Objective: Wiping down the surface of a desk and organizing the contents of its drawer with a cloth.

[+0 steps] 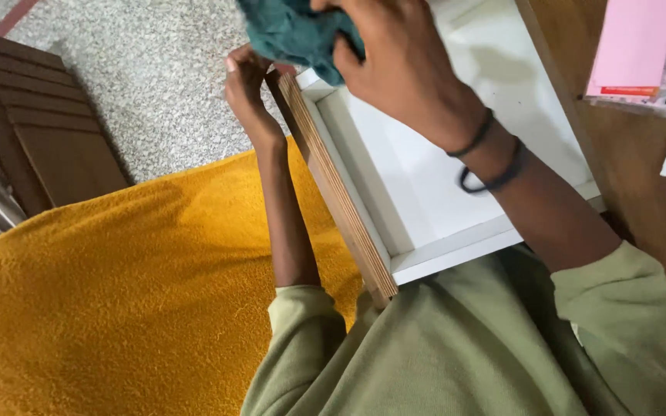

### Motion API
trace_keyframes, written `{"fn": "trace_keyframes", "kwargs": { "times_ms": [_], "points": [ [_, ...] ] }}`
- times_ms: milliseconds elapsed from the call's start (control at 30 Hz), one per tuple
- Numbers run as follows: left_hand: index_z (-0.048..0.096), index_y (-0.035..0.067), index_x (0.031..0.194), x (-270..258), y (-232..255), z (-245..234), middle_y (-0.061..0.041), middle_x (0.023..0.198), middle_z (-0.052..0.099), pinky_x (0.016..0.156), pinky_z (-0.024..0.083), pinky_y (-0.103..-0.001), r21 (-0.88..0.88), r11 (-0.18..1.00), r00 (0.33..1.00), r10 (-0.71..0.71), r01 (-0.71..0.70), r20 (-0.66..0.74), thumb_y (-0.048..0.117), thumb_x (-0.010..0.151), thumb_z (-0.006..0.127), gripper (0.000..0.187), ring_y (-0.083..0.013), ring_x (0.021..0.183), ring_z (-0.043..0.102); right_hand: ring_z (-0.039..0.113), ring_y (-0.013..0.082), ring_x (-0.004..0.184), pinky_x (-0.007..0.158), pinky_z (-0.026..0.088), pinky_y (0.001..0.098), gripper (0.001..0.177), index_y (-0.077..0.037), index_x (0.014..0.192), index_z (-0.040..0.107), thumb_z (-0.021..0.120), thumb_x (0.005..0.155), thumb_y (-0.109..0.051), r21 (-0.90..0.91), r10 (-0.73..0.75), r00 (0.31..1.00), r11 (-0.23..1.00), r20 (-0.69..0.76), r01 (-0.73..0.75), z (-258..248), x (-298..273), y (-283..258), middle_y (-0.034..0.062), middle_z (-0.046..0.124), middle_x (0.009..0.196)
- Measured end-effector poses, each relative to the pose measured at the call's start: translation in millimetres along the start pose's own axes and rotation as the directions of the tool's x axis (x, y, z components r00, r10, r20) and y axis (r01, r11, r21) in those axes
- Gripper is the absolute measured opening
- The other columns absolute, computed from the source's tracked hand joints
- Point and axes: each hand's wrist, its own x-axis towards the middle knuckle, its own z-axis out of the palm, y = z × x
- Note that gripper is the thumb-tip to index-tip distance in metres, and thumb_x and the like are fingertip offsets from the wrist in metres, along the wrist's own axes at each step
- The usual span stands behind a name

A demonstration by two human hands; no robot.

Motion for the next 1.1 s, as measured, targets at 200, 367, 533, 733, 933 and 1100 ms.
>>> {"fn": "trace_keyframes", "kwargs": {
  "times_ms": [200,367,533,733,933,1100],
  "points": [
    [0.076,0.004,0.101,-2.6,16.1,27.3,-0.009,0.088,0.068,0.077,0.046,-0.037,0.520,0.853,0.994,-0.089,0.041,0.067,0.042,0.109,0.037,0.055,-0.0193,0.082,0.059,0.069,0.0267,0.070,0.062,0.056,0.0396,0.029,-0.019,0.116,0.061,0.069,0.089,-0.013,-0.002,-0.003,-0.009,0.852,1.000,-0.523,-31.8,-41.0,-7.5,0.0077,0.069,0.089],
    [0.074,0.002,0.099,-10.0,23.9,32.1,-0.012,0.088,0.064,0.081,0.046,-0.036,0.536,0.830,0.981,0.063,-0.154,0.184,0.025,0.109,0.042,0.041,-0.0207,0.084,0.056,0.062,0.0355,0.105,0.085,0.054,0.0458,0.032,-0.006,0.098,0.068,0.077,0.068,-0.011,0.275,-0.125,0.390,0.892,0.912,-0.358,23.6,-152.9,-23.0,0.0159,0.066,0.114],
    [0.073,0.001,0.095,-11.9,18.9,29.6,-0.010,0.083,0.068,0.079,0.046,-0.035,0.512,0.850,0.989,0.063,-0.122,0.131,0.020,0.107,0.044,0.036,-0.0195,0.081,0.056,0.062,0.0357,0.111,0.089,0.054,0.0465,0.024,-0.003,0.099,0.068,0.073,0.077,-0.009,0.126,-0.050,0.260,0.950,0.964,-0.285,46.6,-168.1,-4.9,0.0161,0.062,0.121],
    [0.072,0.000,0.094,-14.0,23.1,32.1,-0.008,0.082,0.066,0.070,0.045,-0.033,0.477,0.869,0.990,0.088,-0.129,0.108,0.018,0.108,0.048,0.033,-0.0153,0.074,0.056,0.061,0.0336,0.110,0.085,0.055,0.0449,0.043,0.004,0.124,0.064,0.068,0.083,-0.010,0.139,0.066,0.542,0.934,0.837,-0.328,73.5,-137.5,33.5,0.0177,0.057,0.127],
    [0.073,-0.001,0.092,-17.0,29.4,37.8,-0.010,0.072,0.058,0.063,0.036,-0.033,0.487,0.873,0.999,-0.031,0.013,0.028,0.019,0.107,0.047,0.036,-0.0153,0.066,0.046,0.057,0.0300,0.121,0.097,0.043,0.0525,0.041,-0.001,0.107,0.074,0.072,0.077,-0.028,-0.076,0.077,0.639,0.997,0.765,-0.029,50.3,-120.4,35.5,0.0128,0.058,0.140],
    [0.071,-0.001,0.091,-16.5,24.7,36.4,-0.009,0.086,0.073,0.081,0.049,-0.034,0.437,0.879,0.981,0.154,-0.189,0.116,0.017,0.109,0.047,0.035,-0.0181,0.083,0.063,0.051,0.0372,0.131,0.114,0.042,0.0566,0.063,0.009,0.130,0.067,0.056,0.115,-0.052,-0.387,0.480,0.615,0.876,0.626,-0.289,6.5,-122.2,39.3,0.0216,0.059,0.139]
  ]
}}
